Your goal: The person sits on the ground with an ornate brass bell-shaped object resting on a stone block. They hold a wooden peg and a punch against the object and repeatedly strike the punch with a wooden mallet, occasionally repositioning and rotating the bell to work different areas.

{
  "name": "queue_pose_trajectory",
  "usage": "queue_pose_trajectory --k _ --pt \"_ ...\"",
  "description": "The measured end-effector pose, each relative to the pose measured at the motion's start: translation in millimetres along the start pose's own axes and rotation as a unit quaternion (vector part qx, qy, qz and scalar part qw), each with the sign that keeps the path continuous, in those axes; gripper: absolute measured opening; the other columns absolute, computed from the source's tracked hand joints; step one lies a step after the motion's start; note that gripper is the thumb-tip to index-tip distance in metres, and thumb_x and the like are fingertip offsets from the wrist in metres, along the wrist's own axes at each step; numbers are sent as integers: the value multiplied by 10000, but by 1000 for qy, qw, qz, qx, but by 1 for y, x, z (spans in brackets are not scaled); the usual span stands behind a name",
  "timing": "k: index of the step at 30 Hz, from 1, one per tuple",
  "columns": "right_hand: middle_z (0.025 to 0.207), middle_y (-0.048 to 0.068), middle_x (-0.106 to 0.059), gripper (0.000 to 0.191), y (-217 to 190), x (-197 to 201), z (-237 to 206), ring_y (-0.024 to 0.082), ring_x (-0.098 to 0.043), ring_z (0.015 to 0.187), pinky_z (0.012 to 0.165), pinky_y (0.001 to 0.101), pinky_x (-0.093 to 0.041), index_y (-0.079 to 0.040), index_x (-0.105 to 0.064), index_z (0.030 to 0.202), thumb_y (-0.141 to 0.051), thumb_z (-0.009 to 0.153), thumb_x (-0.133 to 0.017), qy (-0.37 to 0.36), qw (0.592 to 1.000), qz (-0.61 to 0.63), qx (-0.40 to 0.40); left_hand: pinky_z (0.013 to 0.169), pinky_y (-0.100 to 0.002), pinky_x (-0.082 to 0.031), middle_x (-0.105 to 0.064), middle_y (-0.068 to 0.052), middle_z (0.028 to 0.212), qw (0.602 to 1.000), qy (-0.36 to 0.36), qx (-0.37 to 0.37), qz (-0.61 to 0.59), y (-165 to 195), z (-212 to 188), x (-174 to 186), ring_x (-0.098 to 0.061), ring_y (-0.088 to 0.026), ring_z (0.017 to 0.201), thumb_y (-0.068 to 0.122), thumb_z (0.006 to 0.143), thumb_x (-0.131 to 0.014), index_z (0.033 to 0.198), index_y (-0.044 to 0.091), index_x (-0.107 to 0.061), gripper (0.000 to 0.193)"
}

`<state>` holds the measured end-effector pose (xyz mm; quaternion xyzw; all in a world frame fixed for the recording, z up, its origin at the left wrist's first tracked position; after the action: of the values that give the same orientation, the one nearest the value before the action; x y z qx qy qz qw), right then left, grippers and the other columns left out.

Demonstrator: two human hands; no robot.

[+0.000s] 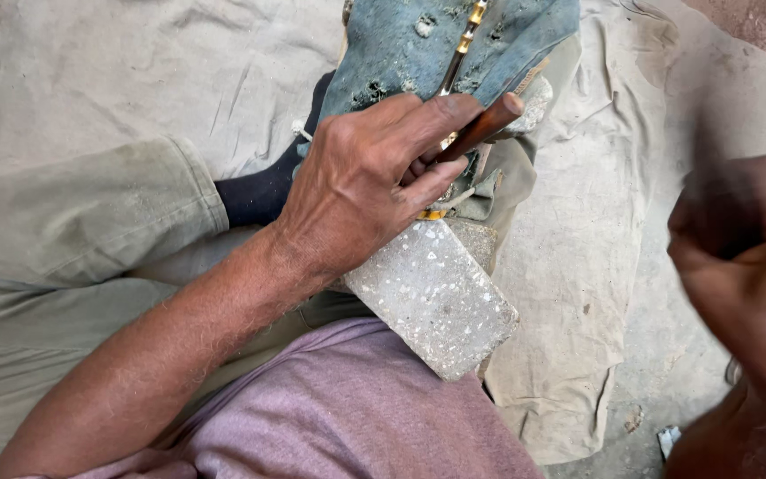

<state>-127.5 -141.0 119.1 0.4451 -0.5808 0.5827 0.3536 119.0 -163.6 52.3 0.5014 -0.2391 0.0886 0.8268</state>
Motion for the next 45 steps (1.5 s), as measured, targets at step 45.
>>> queue_pose_trajectory --k 45 --pt "980 117 -645 380 50 -14 -66 177 -657 818 718 328 -560 -27 -508 1297 115 998 -695 228 957 157 82 683 -399 -568 -630 -43 870 993 -97 -60 45 13 10 -18 -682 -237 784 233 927 -807 1368 187 -609 485"
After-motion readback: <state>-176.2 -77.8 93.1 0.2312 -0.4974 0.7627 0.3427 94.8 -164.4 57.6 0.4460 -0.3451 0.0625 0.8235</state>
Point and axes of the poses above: each hand's wrist, its own z-axis towards the middle knuckle, its own x-axis out of the back of the hand, y = z × x, the point moved 10 cm from there along z, towards the middle knuckle
